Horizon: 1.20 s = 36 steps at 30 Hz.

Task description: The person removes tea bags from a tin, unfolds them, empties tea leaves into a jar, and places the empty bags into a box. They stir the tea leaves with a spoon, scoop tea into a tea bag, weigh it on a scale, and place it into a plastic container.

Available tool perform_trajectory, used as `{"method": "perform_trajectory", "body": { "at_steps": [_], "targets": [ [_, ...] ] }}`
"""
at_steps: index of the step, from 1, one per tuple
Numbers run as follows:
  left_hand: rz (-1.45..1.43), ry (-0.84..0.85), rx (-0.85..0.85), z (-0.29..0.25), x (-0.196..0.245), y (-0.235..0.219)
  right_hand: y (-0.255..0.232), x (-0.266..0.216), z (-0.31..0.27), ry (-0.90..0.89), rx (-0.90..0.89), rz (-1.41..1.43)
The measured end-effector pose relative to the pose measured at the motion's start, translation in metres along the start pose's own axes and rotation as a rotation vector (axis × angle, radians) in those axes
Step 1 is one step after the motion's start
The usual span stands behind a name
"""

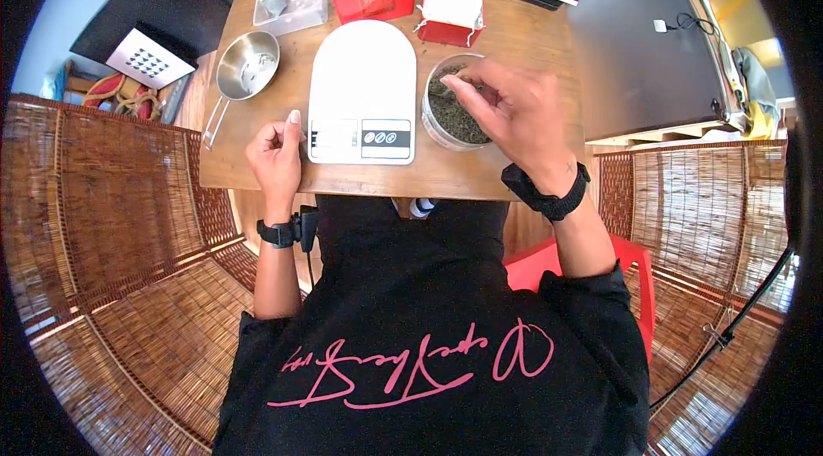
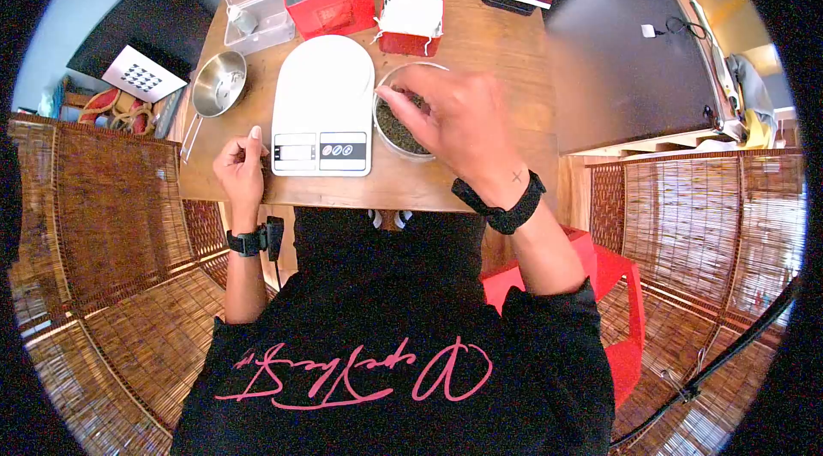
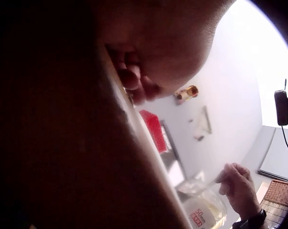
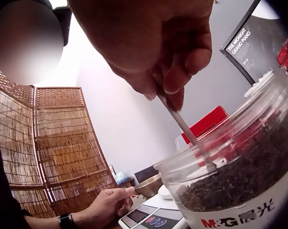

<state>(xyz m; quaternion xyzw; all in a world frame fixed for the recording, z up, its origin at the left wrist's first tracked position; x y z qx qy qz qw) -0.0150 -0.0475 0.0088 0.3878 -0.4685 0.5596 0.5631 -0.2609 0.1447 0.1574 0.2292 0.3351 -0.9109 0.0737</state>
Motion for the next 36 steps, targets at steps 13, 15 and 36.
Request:
{"method": "perform_trajectory", "body": {
  "at_steps": [13,15,36],
  "targets": [
    [0.063,0.003,0.004,-0.002,-0.004,-0.004,-0.013,0.001,0.002,0.067,0.057,-0.023],
    [0.043,-0.009,0.001,-0.003,-0.004,-0.003,-0.023,-0.007,0.008,0.045,0.124,-0.009],
    [0.077,0.002,0.017,-0.003,-0.004,-0.002,-0.02,-0.009,0.0,0.022,0.05,-0.016]
  ]
}}
Point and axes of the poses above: each hand's wrist, its own z-axis towards the middle knuckle, its own y-axis out of the palm, x = y × z, the point moved 3 cm from there along z, towards the middle knuckle, and after that the axes turned 13 degrees about x, right-handed, at the moved point
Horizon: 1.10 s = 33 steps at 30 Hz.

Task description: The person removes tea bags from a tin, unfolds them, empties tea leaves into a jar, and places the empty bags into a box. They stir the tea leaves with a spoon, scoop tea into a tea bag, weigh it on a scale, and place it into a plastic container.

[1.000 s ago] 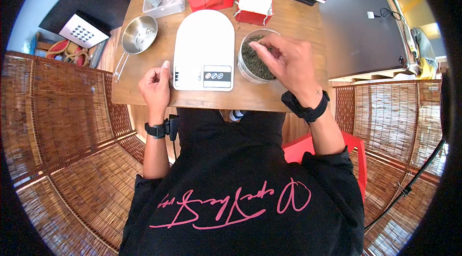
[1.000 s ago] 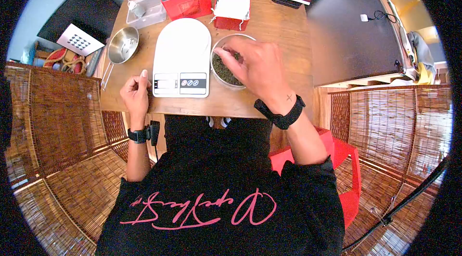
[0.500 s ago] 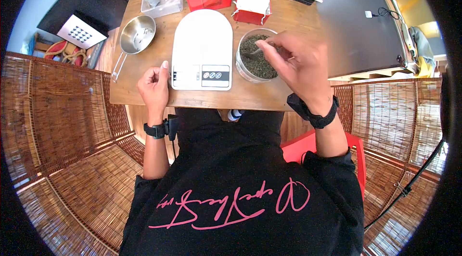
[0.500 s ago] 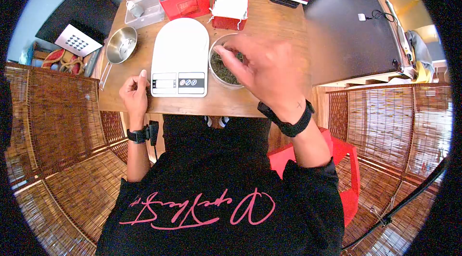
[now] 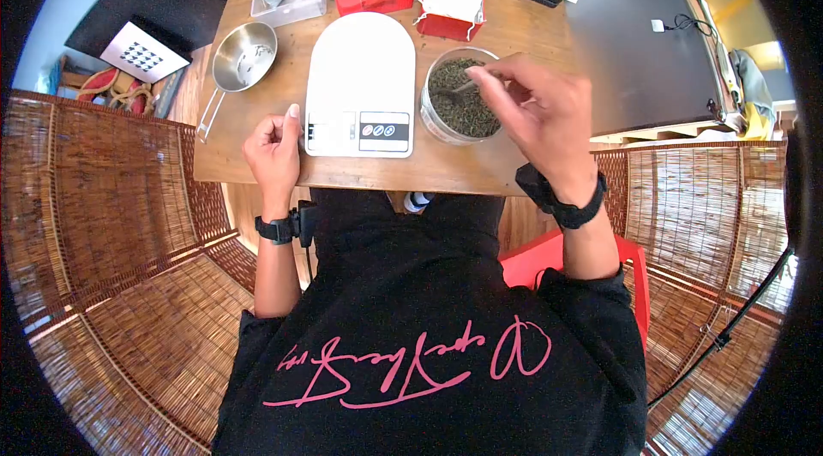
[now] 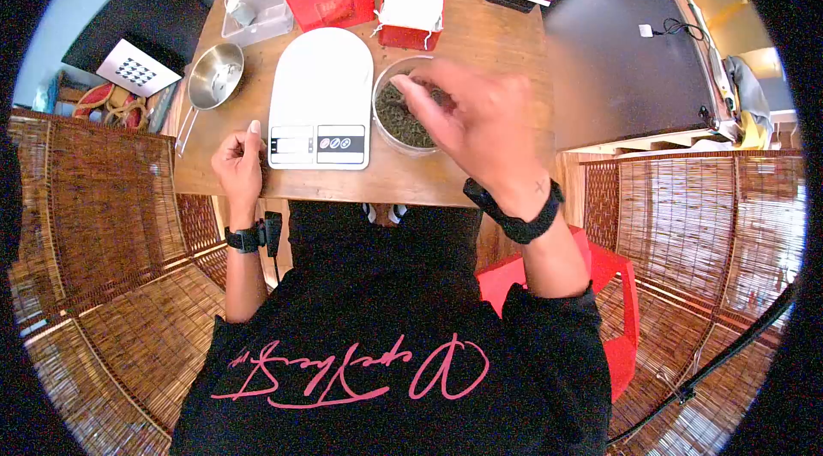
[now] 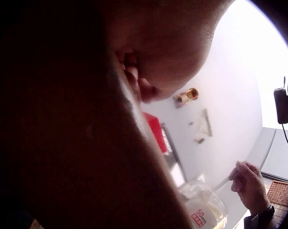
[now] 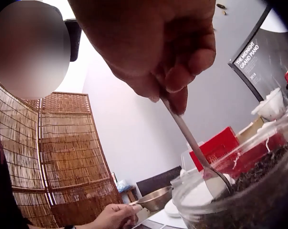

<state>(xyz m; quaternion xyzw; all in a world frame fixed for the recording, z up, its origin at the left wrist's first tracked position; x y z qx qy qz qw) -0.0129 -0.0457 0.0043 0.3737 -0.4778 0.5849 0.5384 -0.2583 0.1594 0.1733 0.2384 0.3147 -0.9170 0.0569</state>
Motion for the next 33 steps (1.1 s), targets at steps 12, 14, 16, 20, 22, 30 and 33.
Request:
{"method": "perform_trajectory", "body": {
  "at_steps": [12,14,16,20,22,30,33],
  "targets": [
    [-0.005,-0.004,-0.007,0.0,0.001,-0.001,0.016,0.01,-0.012,-0.018,-0.086,-0.036],
    [0.004,-0.003,-0.014,0.0,0.003,-0.001,0.02,0.015,-0.015,0.034,-0.083,-0.002],
    [0.005,-0.002,-0.011,0.0,0.004,-0.001,0.019,0.014,-0.014,0.013,-0.076,-0.008],
    [0.006,-0.007,-0.013,0.0,0.002,-0.001,0.002,0.006,-0.007,0.031,0.005,0.017],
    [0.006,-0.002,-0.004,0.0,0.0,-0.001,-0.009,0.0,-0.003,0.009,0.017,-0.014],
    [0.009,-0.006,-0.001,0.0,0.002,0.0,-0.002,0.006,-0.015,0.016,-0.087,-0.03],
    [0.007,0.01,0.003,-0.001,0.0,-0.001,0.01,0.009,-0.02,0.048,-0.086,-0.006]
  ]
}}
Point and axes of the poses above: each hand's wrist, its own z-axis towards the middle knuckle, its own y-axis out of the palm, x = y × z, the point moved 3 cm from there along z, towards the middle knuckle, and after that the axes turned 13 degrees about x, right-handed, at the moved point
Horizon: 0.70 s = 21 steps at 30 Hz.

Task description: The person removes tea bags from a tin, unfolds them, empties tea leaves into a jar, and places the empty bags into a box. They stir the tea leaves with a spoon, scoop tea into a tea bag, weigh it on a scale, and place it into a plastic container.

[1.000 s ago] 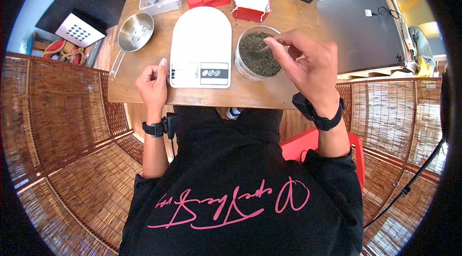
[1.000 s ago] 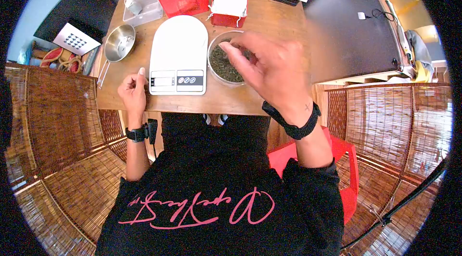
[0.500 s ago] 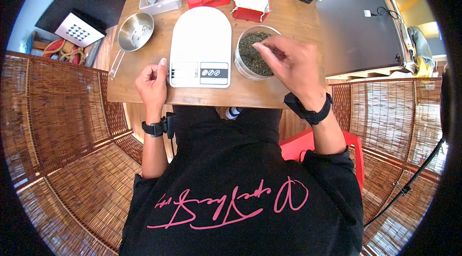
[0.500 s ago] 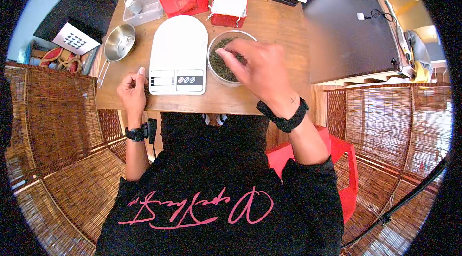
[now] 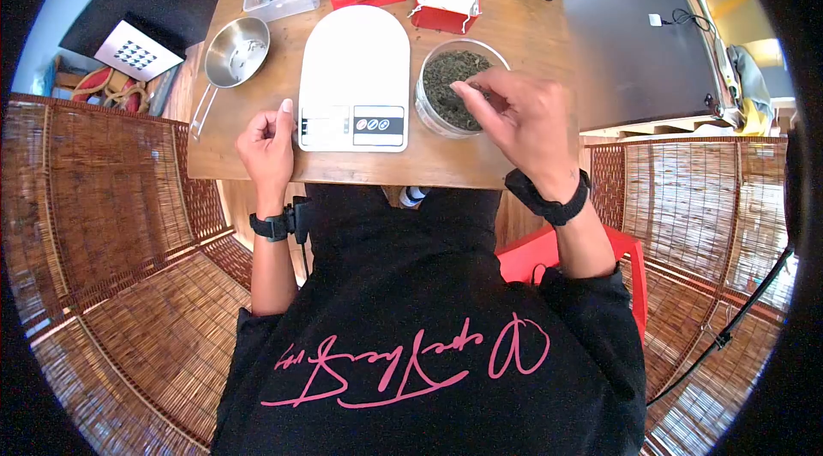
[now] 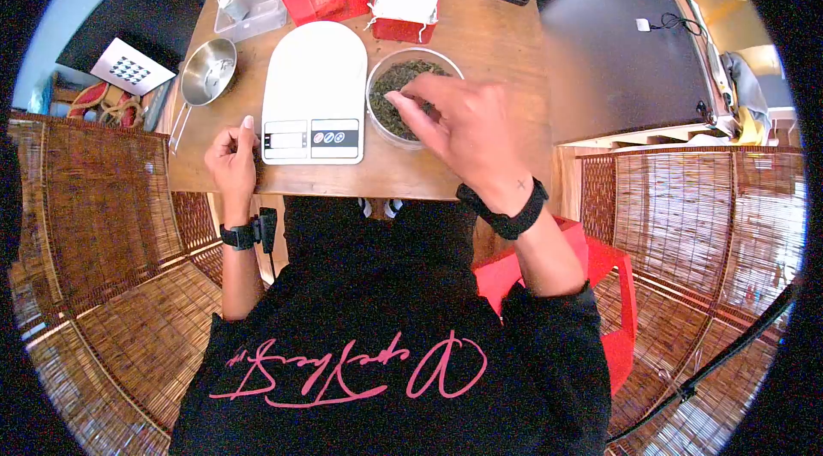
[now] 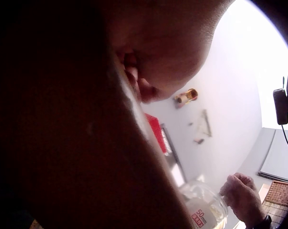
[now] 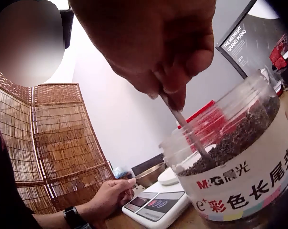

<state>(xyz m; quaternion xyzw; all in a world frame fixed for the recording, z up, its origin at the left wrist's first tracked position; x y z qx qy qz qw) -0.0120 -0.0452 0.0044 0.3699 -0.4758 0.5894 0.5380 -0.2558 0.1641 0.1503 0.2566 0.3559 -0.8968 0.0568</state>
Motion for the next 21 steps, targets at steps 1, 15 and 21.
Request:
{"method": "perform_trajectory", "body": {
  "at_steps": [1,15,21],
  "targets": [
    [-0.008,-0.002,-0.009,0.001,-0.001,0.0,0.001,0.002,0.0,-0.001,0.001,-0.001],
    [-0.028,-0.003,-0.018,0.0,0.0,0.001,-0.02,-0.001,0.0,-0.022,0.025,-0.028],
    [0.016,0.023,-0.021,0.001,0.001,-0.001,-0.003,0.009,-0.008,0.036,0.014,0.001]
  ]
}}
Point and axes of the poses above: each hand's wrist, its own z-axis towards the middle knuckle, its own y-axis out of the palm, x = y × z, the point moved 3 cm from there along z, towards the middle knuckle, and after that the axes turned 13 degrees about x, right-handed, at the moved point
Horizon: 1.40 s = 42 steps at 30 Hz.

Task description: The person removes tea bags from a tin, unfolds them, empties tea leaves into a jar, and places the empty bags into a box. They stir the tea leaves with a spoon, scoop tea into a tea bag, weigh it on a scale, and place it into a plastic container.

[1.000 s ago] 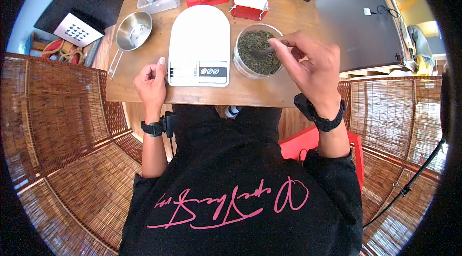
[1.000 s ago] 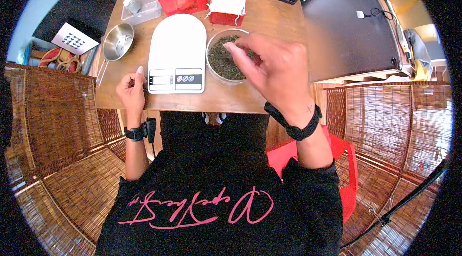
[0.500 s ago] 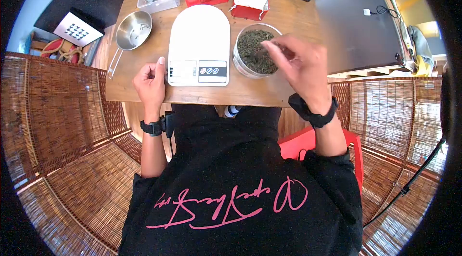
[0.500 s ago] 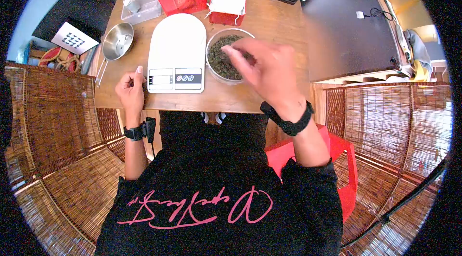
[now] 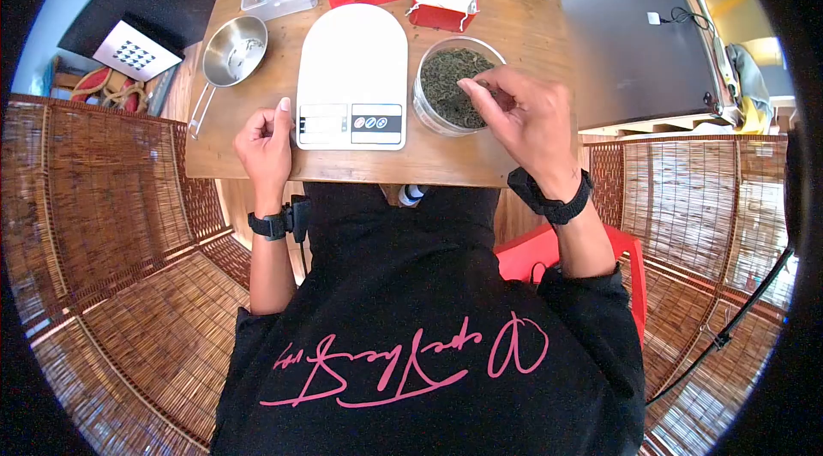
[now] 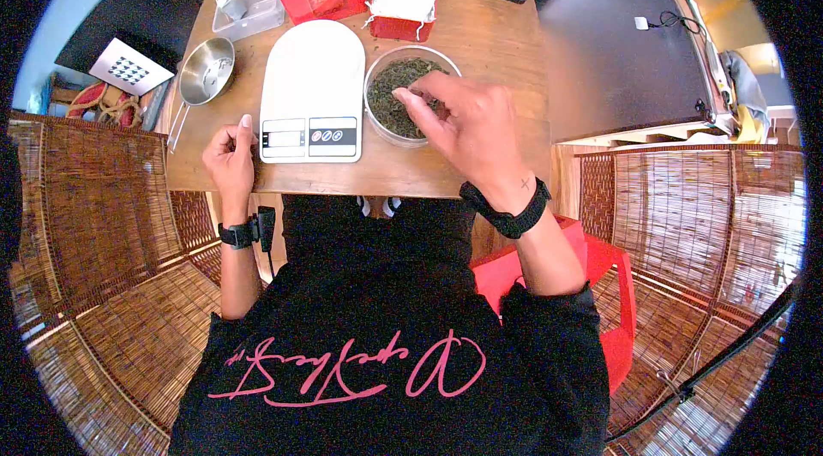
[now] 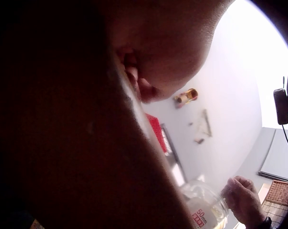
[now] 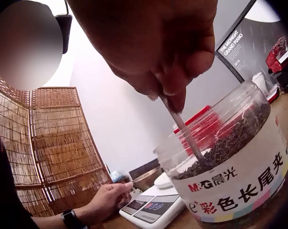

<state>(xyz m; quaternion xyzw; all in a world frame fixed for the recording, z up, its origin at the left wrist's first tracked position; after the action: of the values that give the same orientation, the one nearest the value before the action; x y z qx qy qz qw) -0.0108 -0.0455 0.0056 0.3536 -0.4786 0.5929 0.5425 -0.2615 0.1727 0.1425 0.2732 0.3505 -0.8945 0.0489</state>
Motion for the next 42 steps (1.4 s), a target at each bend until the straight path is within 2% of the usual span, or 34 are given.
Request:
{"method": "perform_trajectory", "body": {
  "at_steps": [5,7,9,11,18,23,26,28,32,35,42],
  "targets": [
    [-0.02,-0.025,-0.005,0.0,0.0,0.001,-0.012,-0.007,0.007,0.022,0.031,0.064],
    [0.005,-0.026,0.009,0.0,0.0,0.001,-0.032,-0.014,0.017,-0.027,0.151,-0.036],
    [-0.013,-0.03,0.008,-0.001,0.0,0.001,-0.042,-0.018,0.021,-0.036,0.154,-0.049],
    [-0.034,-0.032,0.005,0.0,0.002,0.002,-0.046,-0.021,0.022,-0.101,0.074,-0.106],
    [-0.003,-0.023,0.008,0.0,0.0,0.0,-0.013,0.005,0.0,-0.025,-0.012,-0.062],
    [0.004,0.007,0.008,0.001,-0.001,0.0,-0.013,0.006,0.003,-0.006,-0.009,-0.062],
    [-0.013,-0.013,0.002,0.0,0.0,0.001,-0.026,-0.002,0.015,-0.007,0.04,-0.067],
    [-0.012,-0.014,0.009,0.0,0.001,0.002,-0.035,-0.005,0.026,-0.075,0.13,-0.079],
    [-0.015,-0.017,0.009,0.001,-0.004,0.002,-0.03,0.004,0.037,-0.097,0.148,-0.079],
    [0.018,-0.002,0.022,0.0,-0.002,0.001,-0.017,0.011,0.036,-0.122,0.081,-0.12],
    [-0.012,-0.011,0.016,0.0,0.002,0.002,0.003,0.021,0.02,-0.026,0.036,-0.045]
  ]
}}
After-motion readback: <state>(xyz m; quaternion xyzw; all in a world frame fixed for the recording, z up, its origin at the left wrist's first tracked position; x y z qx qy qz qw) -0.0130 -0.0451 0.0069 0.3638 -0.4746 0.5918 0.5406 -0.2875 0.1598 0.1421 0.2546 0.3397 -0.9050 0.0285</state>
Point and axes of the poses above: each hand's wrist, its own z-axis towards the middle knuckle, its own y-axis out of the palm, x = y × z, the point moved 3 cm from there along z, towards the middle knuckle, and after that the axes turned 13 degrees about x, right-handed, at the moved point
